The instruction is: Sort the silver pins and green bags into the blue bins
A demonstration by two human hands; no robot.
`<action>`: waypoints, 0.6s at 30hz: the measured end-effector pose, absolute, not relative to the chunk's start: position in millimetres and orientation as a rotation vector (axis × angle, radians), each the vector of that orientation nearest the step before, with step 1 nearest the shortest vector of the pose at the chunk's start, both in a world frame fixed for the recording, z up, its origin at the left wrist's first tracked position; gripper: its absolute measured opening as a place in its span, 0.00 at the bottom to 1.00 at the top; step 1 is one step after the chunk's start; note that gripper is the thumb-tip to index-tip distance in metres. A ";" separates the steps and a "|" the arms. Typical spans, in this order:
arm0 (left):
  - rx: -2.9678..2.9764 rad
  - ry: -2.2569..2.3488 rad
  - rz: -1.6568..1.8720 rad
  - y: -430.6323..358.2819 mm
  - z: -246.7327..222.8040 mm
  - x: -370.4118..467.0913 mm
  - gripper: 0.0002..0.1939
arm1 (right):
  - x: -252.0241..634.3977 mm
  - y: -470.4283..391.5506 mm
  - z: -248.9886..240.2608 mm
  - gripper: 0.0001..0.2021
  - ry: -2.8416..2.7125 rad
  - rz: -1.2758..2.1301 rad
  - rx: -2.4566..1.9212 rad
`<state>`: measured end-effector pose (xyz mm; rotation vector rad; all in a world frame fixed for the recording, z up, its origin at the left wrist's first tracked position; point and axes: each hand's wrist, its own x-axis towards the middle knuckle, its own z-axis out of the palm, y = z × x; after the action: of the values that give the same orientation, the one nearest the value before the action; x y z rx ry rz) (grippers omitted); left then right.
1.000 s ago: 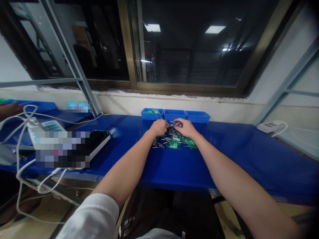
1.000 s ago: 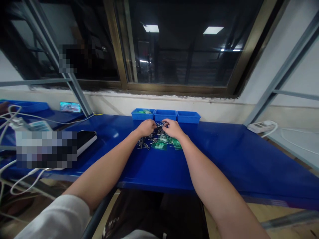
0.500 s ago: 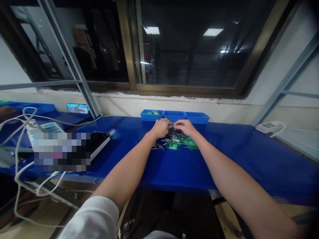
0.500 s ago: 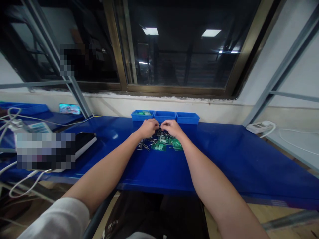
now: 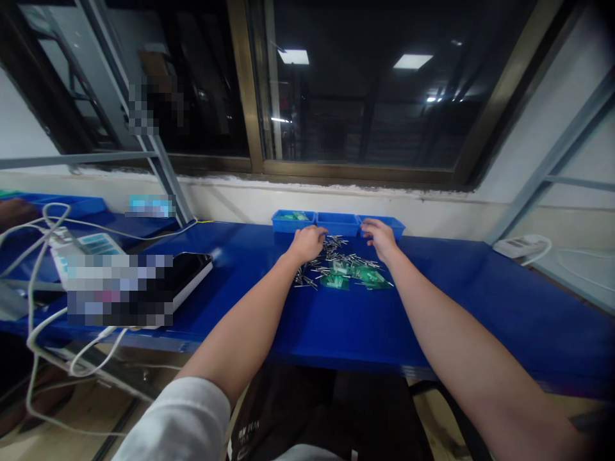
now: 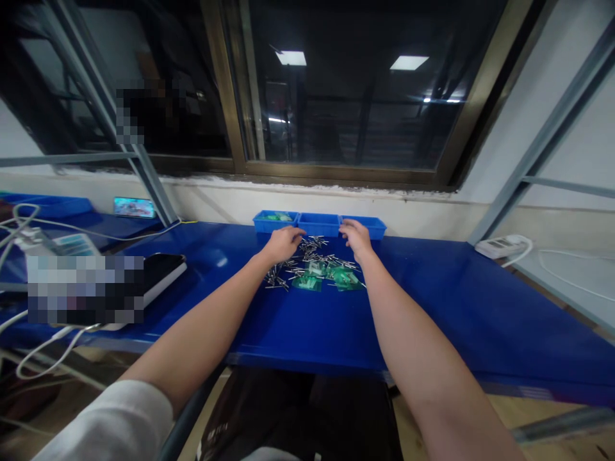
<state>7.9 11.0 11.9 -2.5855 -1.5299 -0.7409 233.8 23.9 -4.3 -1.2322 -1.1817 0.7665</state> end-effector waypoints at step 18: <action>-2.736 -1.786 -0.262 7.9 16.0 2.3 0.10 | 224.5 22.4 -11.3 0.22 -1.469 0.696 -1.336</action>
<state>2.3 7.9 16.0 -2.7356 -1.7860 -0.2620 224.5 22.4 -11.3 -1.3355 -1.4686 0.6959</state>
